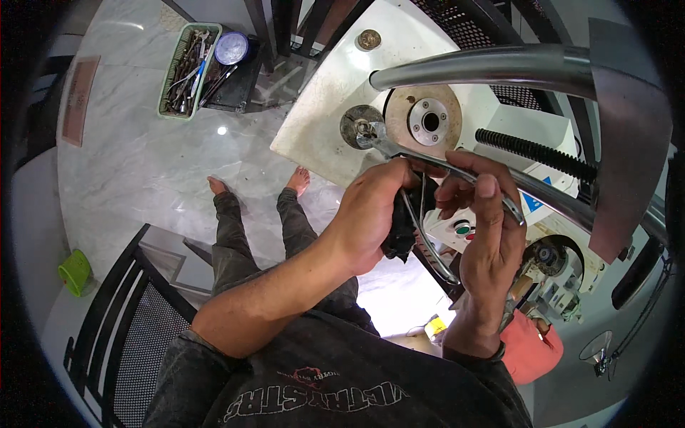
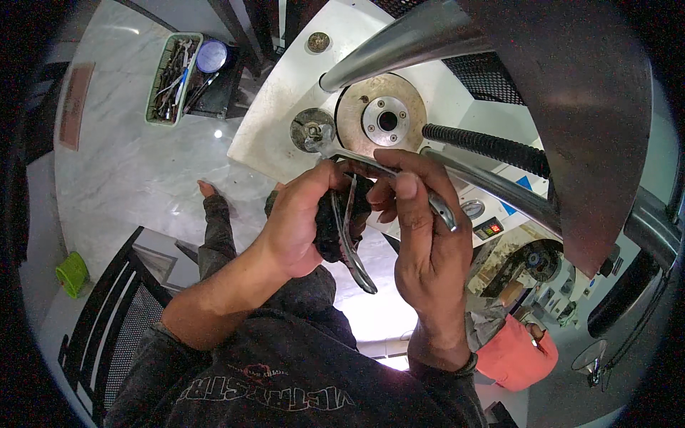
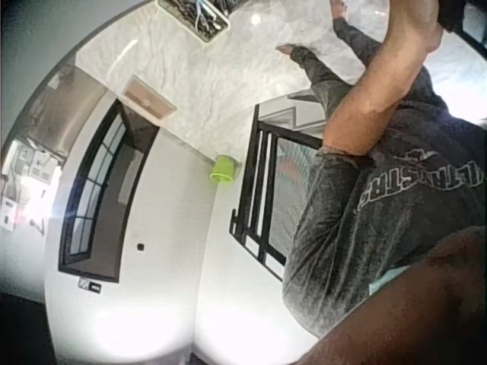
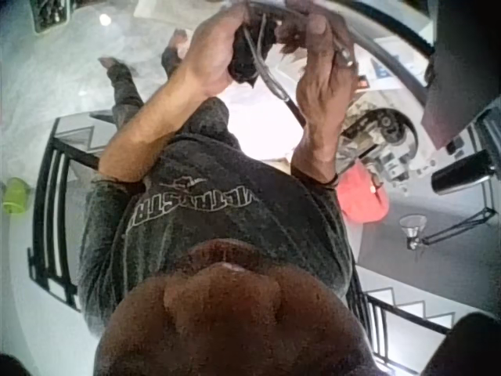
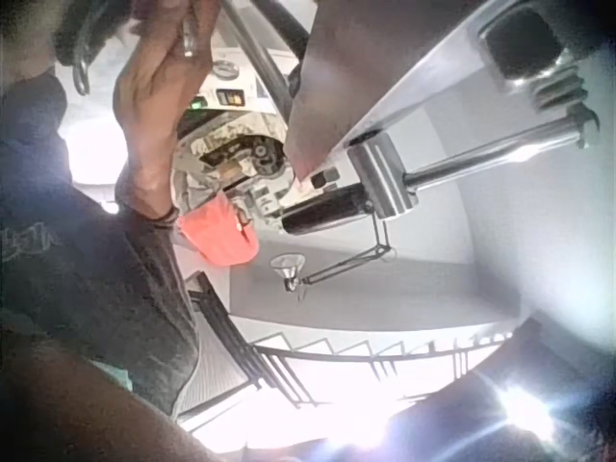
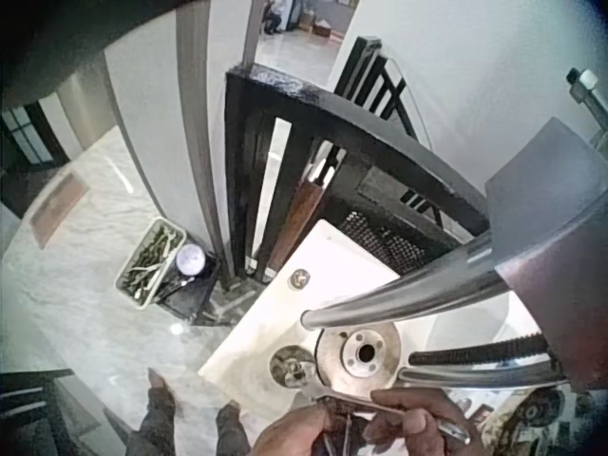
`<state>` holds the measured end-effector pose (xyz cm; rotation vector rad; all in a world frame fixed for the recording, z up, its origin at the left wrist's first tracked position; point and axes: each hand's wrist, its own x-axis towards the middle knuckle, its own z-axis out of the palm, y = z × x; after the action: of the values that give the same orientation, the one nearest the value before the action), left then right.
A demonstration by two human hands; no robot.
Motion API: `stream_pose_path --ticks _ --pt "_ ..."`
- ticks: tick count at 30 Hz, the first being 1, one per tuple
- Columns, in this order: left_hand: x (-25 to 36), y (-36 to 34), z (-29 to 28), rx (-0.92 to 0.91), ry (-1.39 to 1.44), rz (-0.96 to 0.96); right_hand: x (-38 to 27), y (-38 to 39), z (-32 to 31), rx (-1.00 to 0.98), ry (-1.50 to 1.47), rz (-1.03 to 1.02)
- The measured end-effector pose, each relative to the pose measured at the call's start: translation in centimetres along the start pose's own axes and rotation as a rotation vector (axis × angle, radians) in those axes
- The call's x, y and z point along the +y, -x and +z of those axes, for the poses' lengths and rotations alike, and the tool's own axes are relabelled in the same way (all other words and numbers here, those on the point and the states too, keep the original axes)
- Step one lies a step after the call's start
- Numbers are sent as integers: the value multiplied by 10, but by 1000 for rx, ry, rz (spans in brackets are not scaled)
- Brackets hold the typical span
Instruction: The person removes a metal mold from a pressing machine using pliers and a cloth, pries the mold open with the pliers, and wipes the machine surface with the cloth.
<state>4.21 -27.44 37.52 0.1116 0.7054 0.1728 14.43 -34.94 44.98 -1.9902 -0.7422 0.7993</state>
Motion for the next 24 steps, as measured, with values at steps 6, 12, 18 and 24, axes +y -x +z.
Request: stream_pose_path --ticks 6,12,18,24 --pt "1 0 0 24 20 -36 24 5 -7 -197 -132 -53" --pt "-4 -3 -7 48 -1 -18 25 5 15 -116 -32 -338" --pt "-12 -4 -14 -32 -279 269 51 2 19 -14 -3 -484" --pt "-15 -4 -17 -170 -260 255 50 0 21 44 16 -490"
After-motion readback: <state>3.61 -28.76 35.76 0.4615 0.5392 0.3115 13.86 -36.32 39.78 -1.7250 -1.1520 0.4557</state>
